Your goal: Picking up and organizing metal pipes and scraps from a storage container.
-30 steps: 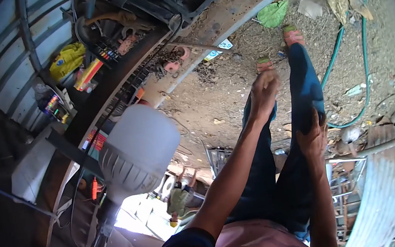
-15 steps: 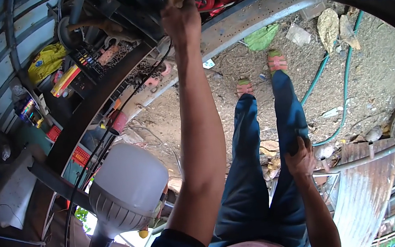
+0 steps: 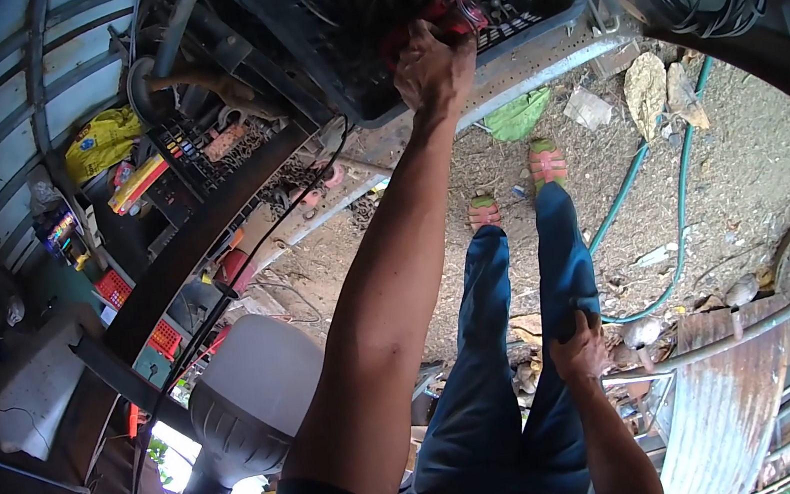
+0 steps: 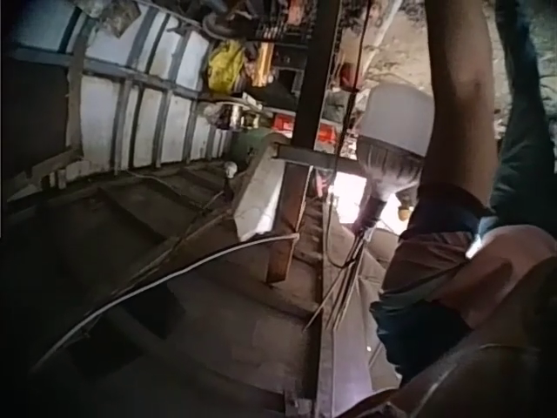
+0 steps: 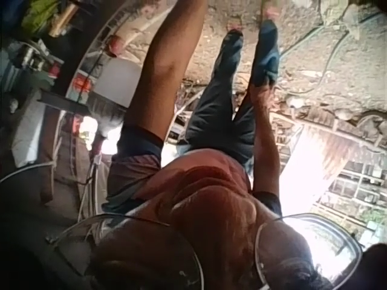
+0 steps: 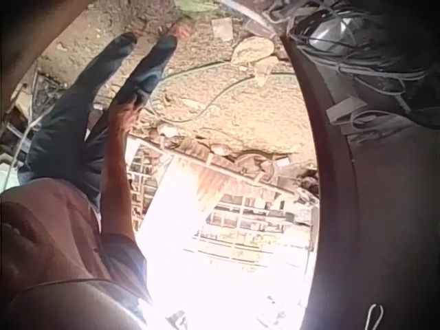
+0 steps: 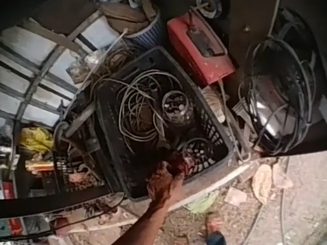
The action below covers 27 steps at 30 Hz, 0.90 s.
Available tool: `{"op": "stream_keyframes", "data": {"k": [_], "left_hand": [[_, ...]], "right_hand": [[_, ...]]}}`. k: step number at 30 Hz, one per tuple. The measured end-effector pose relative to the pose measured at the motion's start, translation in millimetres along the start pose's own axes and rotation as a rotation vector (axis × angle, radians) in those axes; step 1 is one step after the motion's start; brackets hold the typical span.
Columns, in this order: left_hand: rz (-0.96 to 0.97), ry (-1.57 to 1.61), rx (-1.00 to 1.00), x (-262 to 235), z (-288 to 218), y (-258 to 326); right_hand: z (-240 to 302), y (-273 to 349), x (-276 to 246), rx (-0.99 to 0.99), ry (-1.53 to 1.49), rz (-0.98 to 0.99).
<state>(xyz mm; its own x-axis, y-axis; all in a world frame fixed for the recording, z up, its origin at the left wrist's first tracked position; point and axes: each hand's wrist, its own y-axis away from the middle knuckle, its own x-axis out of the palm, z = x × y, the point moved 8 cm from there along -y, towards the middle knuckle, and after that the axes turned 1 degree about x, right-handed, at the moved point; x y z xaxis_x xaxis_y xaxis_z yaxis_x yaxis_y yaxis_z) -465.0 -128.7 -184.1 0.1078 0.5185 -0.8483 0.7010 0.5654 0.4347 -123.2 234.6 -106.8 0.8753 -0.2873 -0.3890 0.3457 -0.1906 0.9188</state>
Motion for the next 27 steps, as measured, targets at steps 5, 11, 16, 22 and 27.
{"op": "stream_keyframes", "data": {"k": [5,11,16,22,27], "left_hand": [[0.005,-0.045,-0.029,0,1,-4],[-0.009,-0.028,-0.022,2,0,-2],[-0.008,-0.038,-0.007,5,-1,-3],[-0.094,-0.047,0.092,2,-3,1],[-0.210,-0.088,0.140,-2,3,1]], "right_hand": [[7,3,5,0.020,-0.038,0.012],[-2,-2,21,0.031,-0.018,0.020],[-11,-4,32,0.073,-0.012,0.031],[-17,-7,33,0.094,-0.047,0.062],[-3,-5,34,0.069,0.000,0.052]]}}
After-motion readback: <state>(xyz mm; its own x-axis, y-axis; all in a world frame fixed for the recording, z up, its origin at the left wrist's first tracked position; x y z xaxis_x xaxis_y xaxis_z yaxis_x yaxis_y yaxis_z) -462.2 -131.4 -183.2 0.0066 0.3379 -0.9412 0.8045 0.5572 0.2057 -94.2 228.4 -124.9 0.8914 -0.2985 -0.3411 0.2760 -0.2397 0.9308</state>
